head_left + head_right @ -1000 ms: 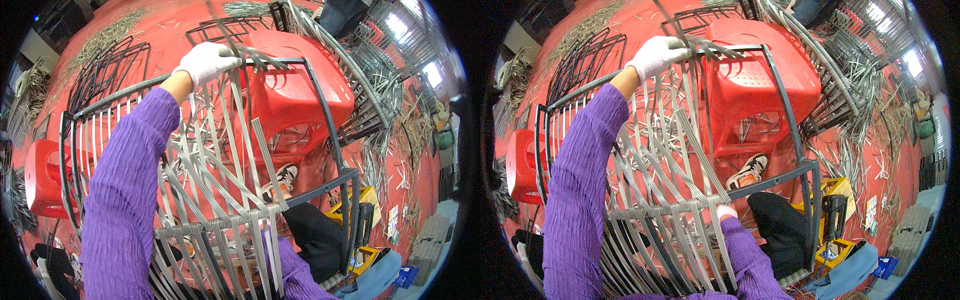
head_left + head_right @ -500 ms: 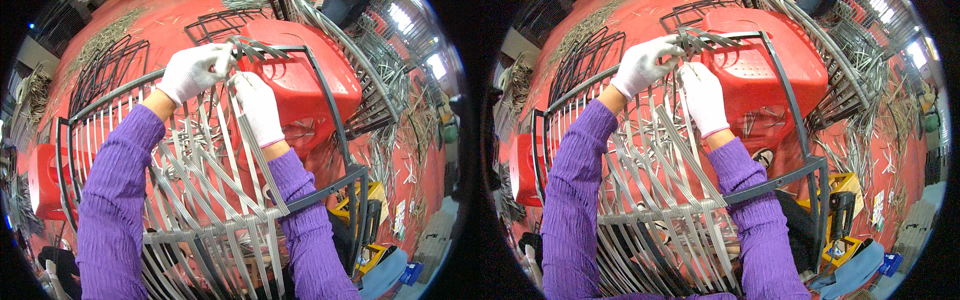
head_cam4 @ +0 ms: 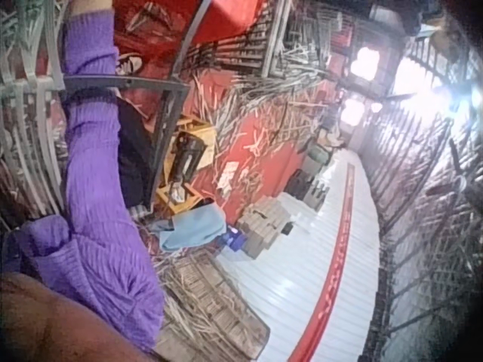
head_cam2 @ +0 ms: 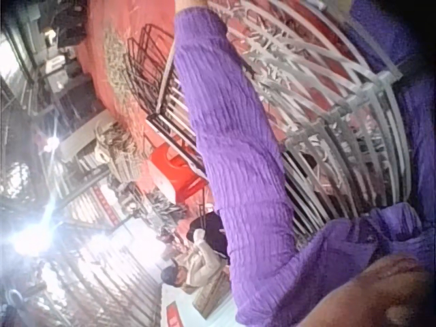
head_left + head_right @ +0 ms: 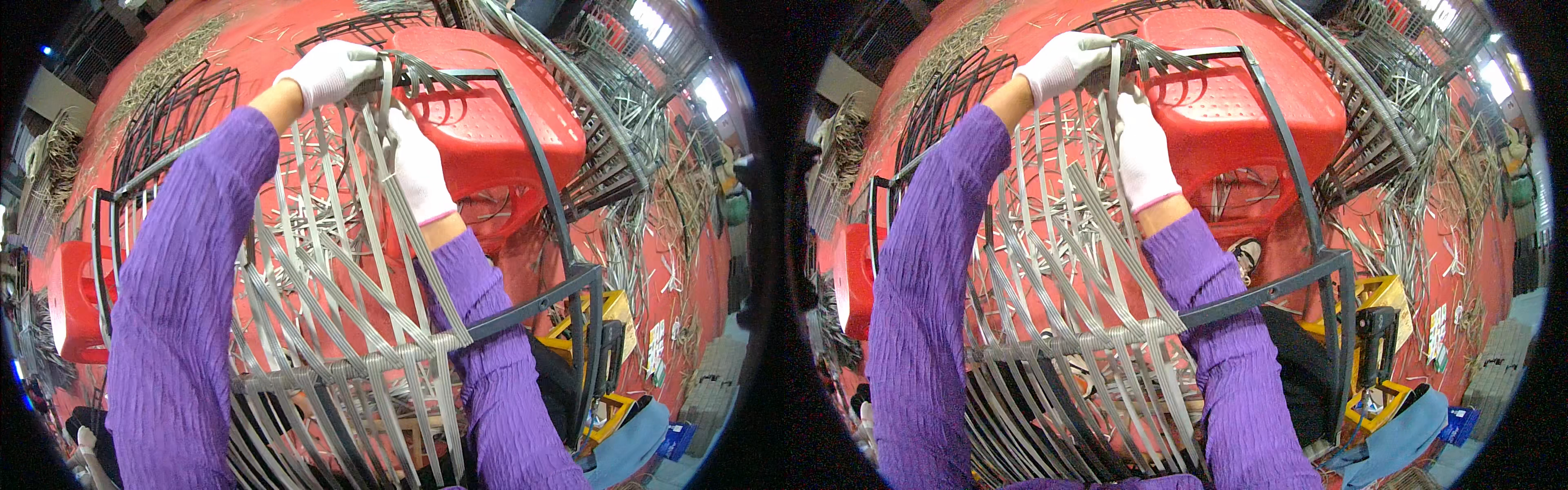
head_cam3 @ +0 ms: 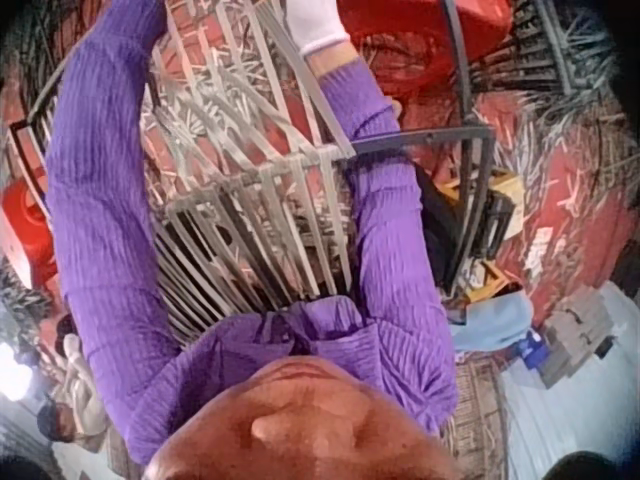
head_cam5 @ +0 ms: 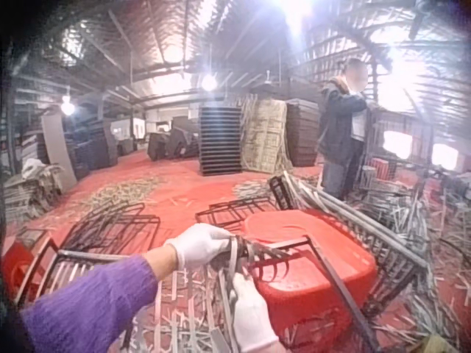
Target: The person assembles a metal frame by hand, inserting and securing thin metal strips into a rectangular frame. They repeatedly position and fasten the strips, occasionally using a handheld tool to tighten connections. The work continues on the same frame throughout the clip.
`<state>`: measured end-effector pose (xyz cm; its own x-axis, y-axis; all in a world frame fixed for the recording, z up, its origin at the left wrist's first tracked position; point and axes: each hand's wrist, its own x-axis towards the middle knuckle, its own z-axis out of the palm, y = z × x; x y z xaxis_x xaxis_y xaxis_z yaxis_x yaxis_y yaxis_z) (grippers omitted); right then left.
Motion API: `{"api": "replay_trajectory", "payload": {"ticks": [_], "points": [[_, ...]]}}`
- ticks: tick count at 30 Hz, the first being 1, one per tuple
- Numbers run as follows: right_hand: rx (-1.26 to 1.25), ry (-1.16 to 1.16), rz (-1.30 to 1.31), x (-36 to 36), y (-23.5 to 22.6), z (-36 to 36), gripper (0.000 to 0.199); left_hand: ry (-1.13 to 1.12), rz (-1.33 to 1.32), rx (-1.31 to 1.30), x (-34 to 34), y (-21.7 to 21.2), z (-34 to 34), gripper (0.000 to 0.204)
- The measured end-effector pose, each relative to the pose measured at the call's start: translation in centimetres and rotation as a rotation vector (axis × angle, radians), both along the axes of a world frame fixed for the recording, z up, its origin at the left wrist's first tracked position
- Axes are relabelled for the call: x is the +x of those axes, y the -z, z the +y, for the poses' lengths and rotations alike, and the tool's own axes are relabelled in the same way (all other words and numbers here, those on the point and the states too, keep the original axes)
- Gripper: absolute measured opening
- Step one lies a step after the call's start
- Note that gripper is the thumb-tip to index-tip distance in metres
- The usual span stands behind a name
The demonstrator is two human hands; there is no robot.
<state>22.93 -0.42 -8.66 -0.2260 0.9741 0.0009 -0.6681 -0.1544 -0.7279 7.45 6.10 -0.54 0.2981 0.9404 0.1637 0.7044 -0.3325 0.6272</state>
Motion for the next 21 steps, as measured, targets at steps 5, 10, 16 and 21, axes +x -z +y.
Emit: {"api": "replay_trajectory", "payload": {"ticks": [5, 10, 16, 21], "points": [[-0.125, -0.140, 0.314, -1.9, 1.9, 3.6, 0.012, -0.071, -0.052, -0.399, -0.4, -0.5, 1.6, 0.029], [0.358, 0.127, -0.555, -2.4, 2.7, 6.3, 0.018, 0.044, 0.455, -0.216, -0.4, 0.1, 3.5, 0.025], [0.734, 0.351, -1.548, -2.3, 2.9, 5.3, 0.024, -0.255, 0.289, -0.104, 0.0, 0.1, 1.2, 0.040], [0.234, 0.501, -0.882, -2.9, 2.2, 2.7, 0.022, -0.032, 0.148, 0.156, -1.2, 0.4, -3.2, 0.045]]}}
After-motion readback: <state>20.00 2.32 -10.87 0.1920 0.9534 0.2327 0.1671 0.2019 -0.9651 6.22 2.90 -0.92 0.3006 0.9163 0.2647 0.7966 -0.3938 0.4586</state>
